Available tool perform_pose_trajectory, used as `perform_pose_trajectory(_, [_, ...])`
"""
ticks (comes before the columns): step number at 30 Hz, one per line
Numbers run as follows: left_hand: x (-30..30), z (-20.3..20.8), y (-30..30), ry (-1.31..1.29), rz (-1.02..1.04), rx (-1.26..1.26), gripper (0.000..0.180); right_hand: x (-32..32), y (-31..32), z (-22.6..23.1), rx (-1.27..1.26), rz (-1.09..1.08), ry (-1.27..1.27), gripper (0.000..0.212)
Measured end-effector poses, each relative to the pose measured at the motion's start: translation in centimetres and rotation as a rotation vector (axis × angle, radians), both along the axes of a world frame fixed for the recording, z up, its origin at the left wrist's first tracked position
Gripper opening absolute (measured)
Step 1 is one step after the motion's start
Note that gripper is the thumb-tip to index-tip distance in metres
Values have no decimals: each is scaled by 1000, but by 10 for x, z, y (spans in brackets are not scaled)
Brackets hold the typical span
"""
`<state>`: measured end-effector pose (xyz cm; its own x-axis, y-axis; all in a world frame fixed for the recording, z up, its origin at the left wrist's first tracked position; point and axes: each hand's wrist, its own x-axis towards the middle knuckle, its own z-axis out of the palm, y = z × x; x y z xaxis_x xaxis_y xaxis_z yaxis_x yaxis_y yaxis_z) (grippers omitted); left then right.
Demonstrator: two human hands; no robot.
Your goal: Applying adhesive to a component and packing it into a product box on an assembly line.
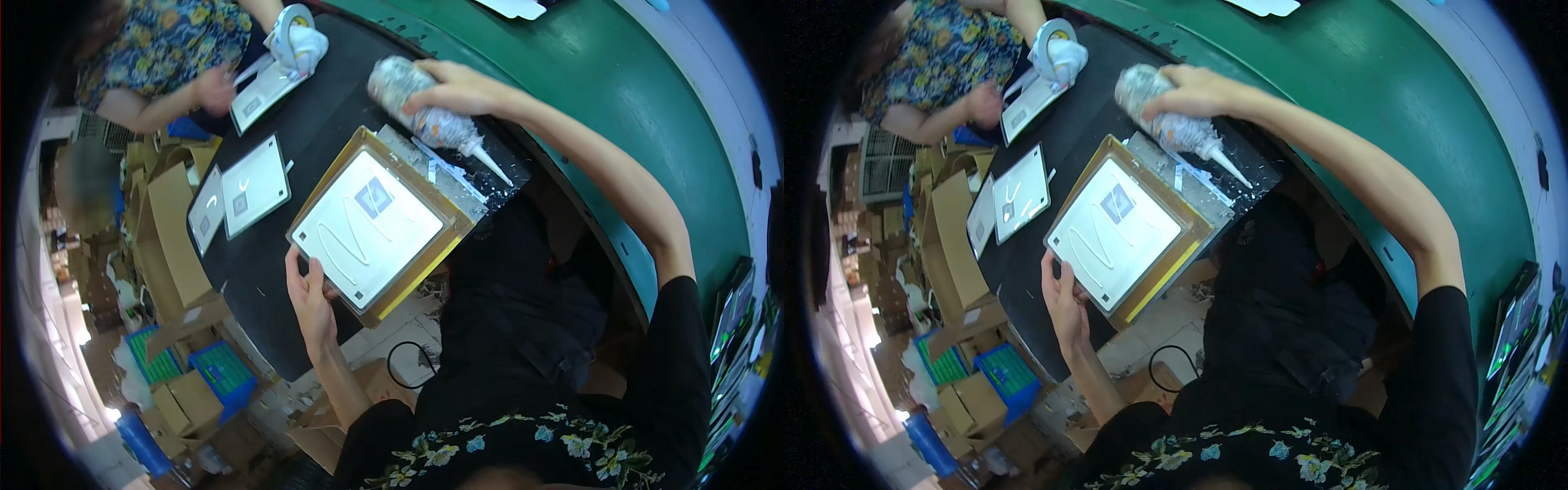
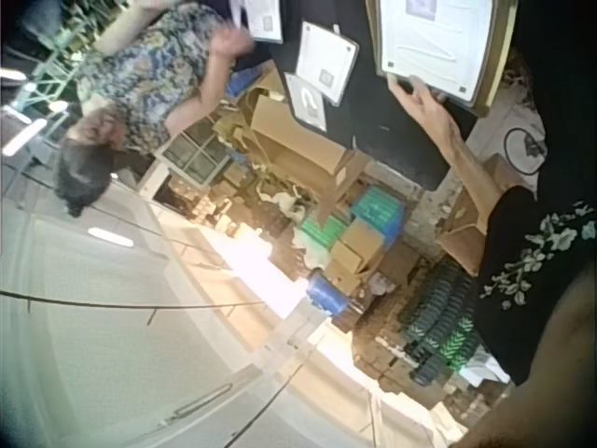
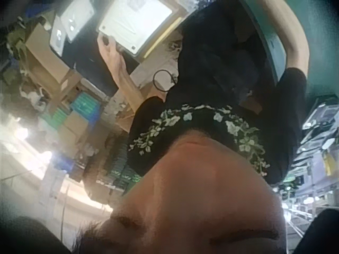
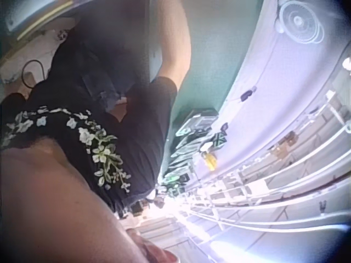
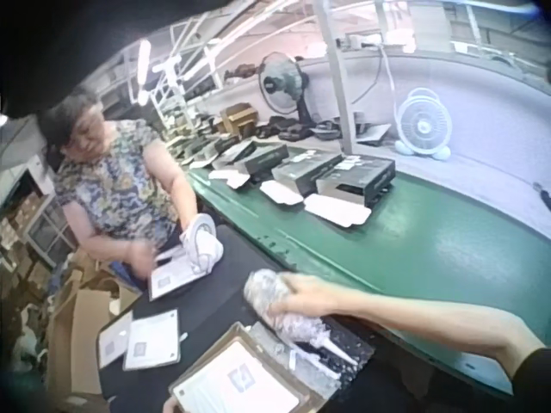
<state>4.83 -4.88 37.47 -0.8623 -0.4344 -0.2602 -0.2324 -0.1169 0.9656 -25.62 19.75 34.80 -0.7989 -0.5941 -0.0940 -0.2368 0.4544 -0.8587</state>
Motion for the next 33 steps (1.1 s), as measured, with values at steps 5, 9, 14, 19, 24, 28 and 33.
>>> perform_pose_trajectory(5, [8, 6, 5, 34, 57, -40, 44, 6, -7, 10, 163, 25, 37, 86])
perform_pose_trajectory(9, [12, 19, 18, 108, 55, -84, 46, -44, 30, 63, 169, -268, 521, 57])
perform_pose_trajectory(14, [-3, 26, 27, 338, 41, -53, 49, -158, 161, 30, 724, -456, 735, 72])
perform_pose_trajectory(19, [-18, 58, 78, 431, 93, 29, 50, -65, 222, -18, 899, -474, 878, 57])
perform_pose_trajectory(24, [-47, 40, 175, 340, -99, 315, 49, 110, 273, 28, 840, -571, 809, 45])
perform_pose_trajectory(28, [-75, 4, 241, 197, -312, 434, 48, 156, 329, 36, 717, -755, 725, 38])
perform_pose_trajectory(33, [-129, -22, 282, 170, -504, 398, 44, 150, 366, 1, 733, -1028, 844, 50])
